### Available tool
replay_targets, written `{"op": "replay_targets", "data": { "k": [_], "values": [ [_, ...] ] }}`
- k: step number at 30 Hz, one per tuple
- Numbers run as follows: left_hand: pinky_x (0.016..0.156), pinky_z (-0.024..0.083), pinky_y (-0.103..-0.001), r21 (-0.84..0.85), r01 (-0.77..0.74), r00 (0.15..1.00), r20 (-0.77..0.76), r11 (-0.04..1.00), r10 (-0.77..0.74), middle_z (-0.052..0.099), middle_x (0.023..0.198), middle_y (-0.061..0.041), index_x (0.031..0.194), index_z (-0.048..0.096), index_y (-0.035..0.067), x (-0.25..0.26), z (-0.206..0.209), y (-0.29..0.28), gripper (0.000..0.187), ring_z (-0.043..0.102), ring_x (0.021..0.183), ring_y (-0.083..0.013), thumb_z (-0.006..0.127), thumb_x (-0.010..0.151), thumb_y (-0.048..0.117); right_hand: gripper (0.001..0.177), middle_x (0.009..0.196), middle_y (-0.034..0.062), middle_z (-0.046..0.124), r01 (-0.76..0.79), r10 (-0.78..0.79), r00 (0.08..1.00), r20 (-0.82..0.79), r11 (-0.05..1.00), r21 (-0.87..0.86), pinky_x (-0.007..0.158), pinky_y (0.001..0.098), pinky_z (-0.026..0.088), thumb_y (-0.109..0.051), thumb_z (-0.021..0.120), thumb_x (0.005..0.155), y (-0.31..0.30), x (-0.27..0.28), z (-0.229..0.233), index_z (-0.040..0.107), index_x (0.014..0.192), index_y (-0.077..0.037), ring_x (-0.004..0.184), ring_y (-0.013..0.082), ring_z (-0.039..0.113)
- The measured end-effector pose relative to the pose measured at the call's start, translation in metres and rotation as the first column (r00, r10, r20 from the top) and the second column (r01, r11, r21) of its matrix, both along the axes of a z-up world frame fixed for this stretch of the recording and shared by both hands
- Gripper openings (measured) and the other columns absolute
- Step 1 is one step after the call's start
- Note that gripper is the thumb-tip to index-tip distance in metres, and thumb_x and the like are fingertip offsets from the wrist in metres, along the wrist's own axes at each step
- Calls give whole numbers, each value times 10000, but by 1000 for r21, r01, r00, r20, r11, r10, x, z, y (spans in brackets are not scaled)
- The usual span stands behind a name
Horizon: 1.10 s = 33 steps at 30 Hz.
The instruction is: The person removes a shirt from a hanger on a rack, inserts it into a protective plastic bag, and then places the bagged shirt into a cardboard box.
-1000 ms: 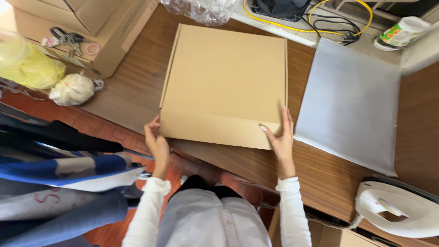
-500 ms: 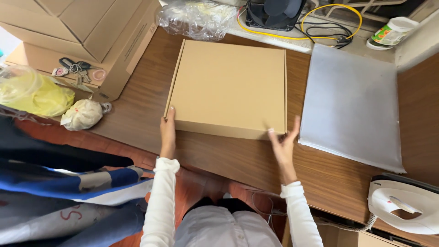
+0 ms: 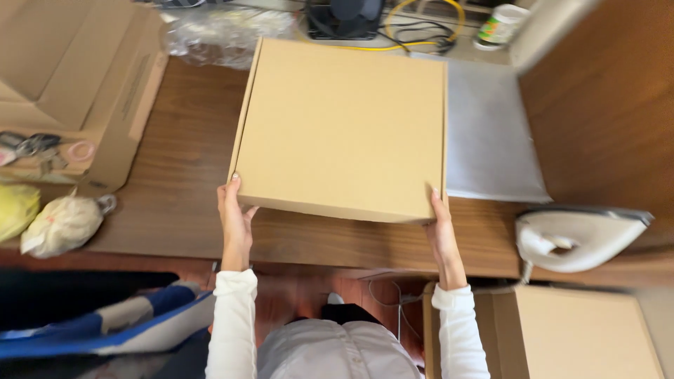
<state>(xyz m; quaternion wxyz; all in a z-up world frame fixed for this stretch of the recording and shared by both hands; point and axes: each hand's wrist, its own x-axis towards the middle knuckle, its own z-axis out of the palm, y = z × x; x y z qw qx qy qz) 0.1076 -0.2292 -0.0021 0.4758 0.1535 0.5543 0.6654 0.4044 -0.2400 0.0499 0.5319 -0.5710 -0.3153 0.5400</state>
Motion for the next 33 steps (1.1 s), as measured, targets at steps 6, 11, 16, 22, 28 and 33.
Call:
{"op": "replay_targets", "data": {
  "k": [6, 11, 16, 22, 28, 33],
  "values": [
    [1054, 196, -455, 169, 292, 921, 217, 941, -325, 376, 1258, -136, 1119, 376, 196, 42, 26, -2, 416, 326, 1227, -265, 536, 822, 438, 617, 1419, 179, 188, 258, -258, 966, -32, 937, 234, 1025, 541, 141, -298, 386, 881, -91, 49, -42, 75, 1405, -200, 1293, 365, 193],
    [1032, 266, -445, 142, 537, 798, 234, 832, -555, 436, 1252, -115, 1225, 360, 187, 82, 36, -24, 537, 394, 1191, -235, 528, 793, 459, 651, 1402, 193, 214, 530, -527, 846, -80, 814, 238, 1006, 566, 166, -250, 400, 840, -197, 77, -83, 83, 1401, -161, 1270, 370, 227],
    [978, 352, -408, 118, 698, 654, 297, 706, -696, 502, 1148, -29, 1177, 412, 214, 125, 6, -56, 448, 474, 1077, -178, 526, 807, 440, 648, 1361, 178, 281, 724, -730, 683, -21, 673, 148, 977, 600, 200, -256, 388, 821, -298, 59, -55, 116, 1402, -165, 1229, 374, 297],
    [969, 332, -465, 103, 881, 444, 157, 462, -882, 491, 1104, -41, 1119, 443, 215, 175, -3, -102, 403, 464, 1074, -204, 497, 811, 469, 565, 1255, 88, 420, 855, -859, 511, -31, 503, 128, 941, 578, 318, -218, 376, 839, -387, 57, -37, 232, 1384, -222, 1120, 277, 427],
    [918, 375, -487, 94, 938, 319, 140, 333, -937, 504, 1054, -27, 1064, 461, 233, 230, -14, -144, 360, 511, 1009, -216, 512, 809, 482, 580, 1239, 72, 432, 910, -919, 391, -44, 379, 167, 925, 552, 341, -212, 378, 852, -458, 69, -54, 198, 1403, -229, 1056, 243, 464],
    [929, 360, -524, 112, 947, 286, 123, 300, -950, 501, 1073, -28, 1052, 460, 231, 281, 0, -198, 333, 499, 1039, -219, 515, 816, 459, 577, 1207, 75, 459, 915, -940, 341, -29, 324, 242, 878, 506, 400, -218, 378, 879, -519, 102, -69, 167, 1415, -185, 1016, 193, 499]
  ]
}}
